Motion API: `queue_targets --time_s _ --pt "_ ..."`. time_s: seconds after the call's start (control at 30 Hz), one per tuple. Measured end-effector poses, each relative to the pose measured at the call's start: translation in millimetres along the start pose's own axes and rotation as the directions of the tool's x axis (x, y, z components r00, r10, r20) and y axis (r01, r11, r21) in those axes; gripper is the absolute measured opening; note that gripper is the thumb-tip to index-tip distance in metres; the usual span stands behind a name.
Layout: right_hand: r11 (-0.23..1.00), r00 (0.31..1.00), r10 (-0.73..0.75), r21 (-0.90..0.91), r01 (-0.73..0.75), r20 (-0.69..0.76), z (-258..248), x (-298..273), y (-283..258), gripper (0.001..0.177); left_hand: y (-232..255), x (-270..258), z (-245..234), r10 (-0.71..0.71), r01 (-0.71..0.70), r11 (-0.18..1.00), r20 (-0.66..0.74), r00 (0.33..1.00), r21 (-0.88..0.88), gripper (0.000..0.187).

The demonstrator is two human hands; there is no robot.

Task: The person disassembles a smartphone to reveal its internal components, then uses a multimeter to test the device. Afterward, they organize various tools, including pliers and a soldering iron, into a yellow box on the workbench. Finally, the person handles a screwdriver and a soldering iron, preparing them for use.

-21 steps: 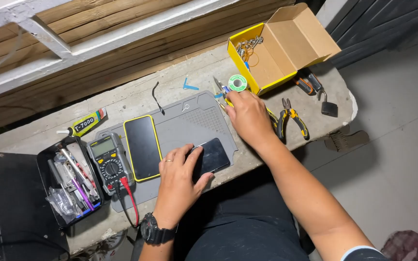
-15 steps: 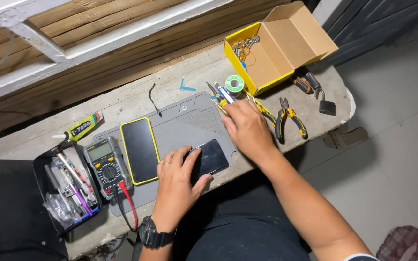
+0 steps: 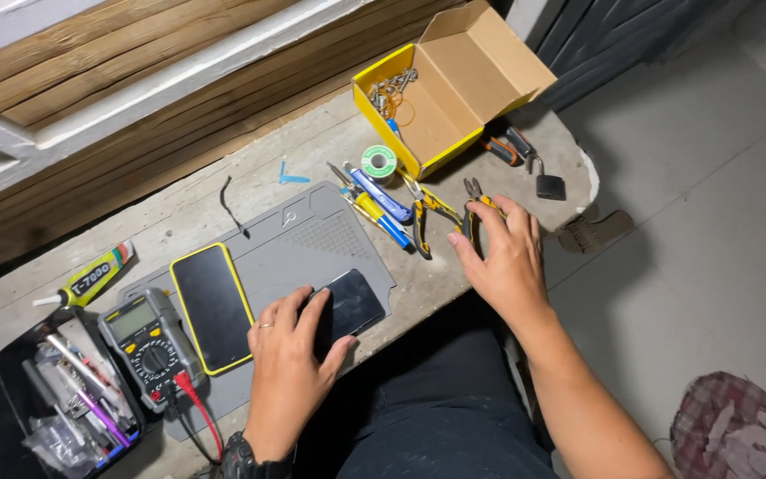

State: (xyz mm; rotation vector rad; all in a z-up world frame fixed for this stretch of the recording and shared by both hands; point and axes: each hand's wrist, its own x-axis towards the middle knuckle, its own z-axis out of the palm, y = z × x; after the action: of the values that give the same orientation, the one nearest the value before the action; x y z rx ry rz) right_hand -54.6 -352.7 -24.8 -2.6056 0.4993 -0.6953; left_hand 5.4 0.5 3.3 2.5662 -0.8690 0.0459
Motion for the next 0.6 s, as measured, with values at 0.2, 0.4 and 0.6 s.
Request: queue_targets --time_s 0.2,0.4,0.6 --pt "0.984 1.0 -0.009 0.177 0.006 0.015 -9 19 24 0.041 0 0 3 -0.003 0.003 1.0 -0.007 1.0 0.007 0.075" --pt "0.978 0.997 -0.058 0.2 0.065 -0.042 16 18 31 0.021 0 2 3 -0.004 0.004 1.0 0.0 1.0 0.014 0.076" --pt "0.96 0.936 -0.152 0.18 0.217 -0.318 -12 36 27 0.015 -1 1 6 -0.016 0.016 1.0 -0.006 1.0 0.013 0.077"
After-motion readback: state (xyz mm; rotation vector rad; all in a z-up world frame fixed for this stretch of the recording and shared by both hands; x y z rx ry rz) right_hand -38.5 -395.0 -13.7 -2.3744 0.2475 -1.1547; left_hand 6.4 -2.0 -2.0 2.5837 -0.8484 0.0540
